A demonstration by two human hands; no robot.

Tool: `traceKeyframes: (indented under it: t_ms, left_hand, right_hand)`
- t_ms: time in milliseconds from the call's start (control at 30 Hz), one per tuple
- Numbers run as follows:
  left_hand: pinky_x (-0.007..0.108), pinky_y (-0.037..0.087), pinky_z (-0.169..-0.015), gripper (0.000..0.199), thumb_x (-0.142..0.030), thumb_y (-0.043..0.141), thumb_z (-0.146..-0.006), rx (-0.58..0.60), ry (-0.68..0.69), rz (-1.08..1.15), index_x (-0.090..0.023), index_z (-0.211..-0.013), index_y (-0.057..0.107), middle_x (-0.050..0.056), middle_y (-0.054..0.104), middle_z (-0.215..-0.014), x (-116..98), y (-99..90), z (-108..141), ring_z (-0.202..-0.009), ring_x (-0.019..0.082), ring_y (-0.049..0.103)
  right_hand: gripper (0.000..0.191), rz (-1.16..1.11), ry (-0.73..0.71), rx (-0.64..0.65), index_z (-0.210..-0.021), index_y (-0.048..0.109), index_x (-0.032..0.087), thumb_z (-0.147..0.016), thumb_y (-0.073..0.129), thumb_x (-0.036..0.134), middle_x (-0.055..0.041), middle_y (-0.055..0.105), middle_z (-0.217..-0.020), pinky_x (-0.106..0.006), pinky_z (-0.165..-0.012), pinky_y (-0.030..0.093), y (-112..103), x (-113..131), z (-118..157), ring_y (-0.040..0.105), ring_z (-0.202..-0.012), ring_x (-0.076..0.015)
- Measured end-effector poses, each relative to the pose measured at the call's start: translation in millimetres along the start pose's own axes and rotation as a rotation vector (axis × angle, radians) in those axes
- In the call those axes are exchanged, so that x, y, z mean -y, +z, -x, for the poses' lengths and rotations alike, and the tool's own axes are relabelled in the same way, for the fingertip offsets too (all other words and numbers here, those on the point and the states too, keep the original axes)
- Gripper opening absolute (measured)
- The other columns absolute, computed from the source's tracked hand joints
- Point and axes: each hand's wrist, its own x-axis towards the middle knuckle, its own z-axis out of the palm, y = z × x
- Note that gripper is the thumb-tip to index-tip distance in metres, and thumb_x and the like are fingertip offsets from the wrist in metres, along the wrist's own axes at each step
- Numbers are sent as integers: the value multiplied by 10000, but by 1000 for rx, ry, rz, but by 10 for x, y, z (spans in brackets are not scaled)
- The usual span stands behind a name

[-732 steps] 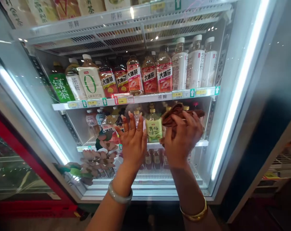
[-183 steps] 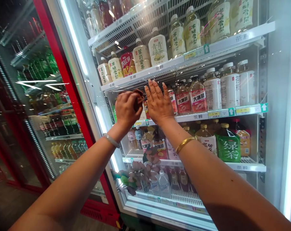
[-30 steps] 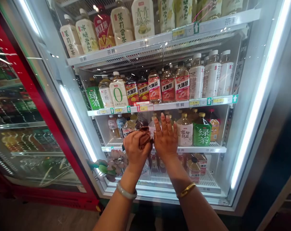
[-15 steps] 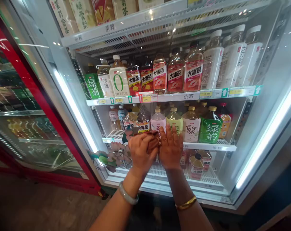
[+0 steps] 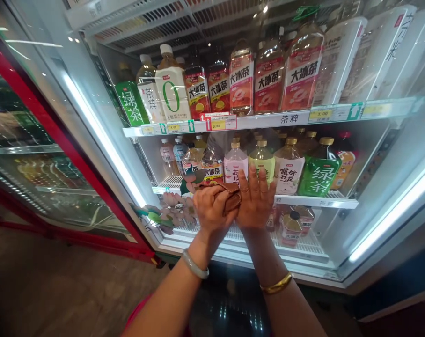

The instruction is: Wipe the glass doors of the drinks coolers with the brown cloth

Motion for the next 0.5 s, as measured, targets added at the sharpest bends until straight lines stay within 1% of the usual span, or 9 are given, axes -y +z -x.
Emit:
traceKeyframes:
  t_ms: [67, 167, 233, 267, 333, 433, 467, 500]
  left_hand:
    - [450, 405, -1052, 287, -262, 733, -847, -16, -40, -16, -262, -1134, 716, 73, 737, -1098, 147, -100, -121, -1076, 267, 647]
    - [454, 407, -1065, 315, -227, 701, -843, -155, -202, -69, -233, -1158, 693, 95, 721, -1125, 441, -231, -296, -1138, 283, 619]
    - [455, 417, -1054, 292, -243, 684, -844, -192, -260, -97, -224, -1135, 691, 100, 709, -1119, 525, -244, -302, -1131, 288, 612]
    - [454, 424, -1042, 278, -256, 683, -843, -183, -263, -106, -225, -1119, 695, 100, 703, -1118, 510, -225, -267, -1119, 289, 611]
    - [448, 432, -1021, 252, -289, 702, -840, -138, -222, -91, -234, -1086, 709, 97, 700, -1108, 390, -160, -153, -1088, 286, 618]
    - [450, 409, -1045, 275, -324, 757, -827, 8, -110, -14, -276, -1096, 733, 76, 717, -1102, 203, -108, -30, -1079, 277, 635]
    - [453, 395, -1061, 299, -321, 771, -820, 57, -88, 6, -289, -1116, 736, 69, 723, -1107, 195, -123, -34, -1084, 276, 640]
    - [456, 385, -1074, 322, -307, 775, -816, 83, -91, 13, -296, -1136, 733, 67, 727, -1119, 223, -154, -61, -1098, 277, 641]
  right_hand:
    - [704, -10, 40, 9, -1672, 271, 264, -1020, 536, 240, -110, 375, -1690, -593, -1331, 199, -2, 59, 0, 229, -1633, -256]
    - [750, -7, 91, 11, -1683, 227, 258, -1008, 557, 271, -135, 348, -1702, -680, -1302, 194, 14, 153, -7, 220, -1633, -304]
    - [767, -3, 107, 10, -1686, 211, 259, -1002, 560, 279, -146, 331, -1709, -724, -1283, 184, 42, 198, -6, 210, -1634, -327]
    - [775, -2, 108, 3, -1686, 210, 252, -998, 566, 283, -153, 326, -1710, -737, -1277, 178, 60, 212, -4, 201, -1635, -334]
    - [777, 4, 104, -15, -1683, 220, 228, -993, 571, 282, -168, 316, -1710, -744, -1277, 166, 96, 225, 5, 178, -1641, -328]
    - [705, 14, 93, -44, -1678, 241, 228, -1018, 490, 240, -154, 299, -1718, -724, -1291, 156, 132, 215, 27, 159, -1648, -284]
    - [696, 8, 92, -37, -1679, 238, 238, -1023, 473, 241, -144, 284, -1726, -724, -1293, 151, 134, 206, 35, 156, -1649, -281]
    - [700, 0, 91, -26, -1681, 229, 250, -1025, 473, 252, -134, 265, -1735, -729, -1291, 144, 131, 197, 44, 152, -1650, -288]
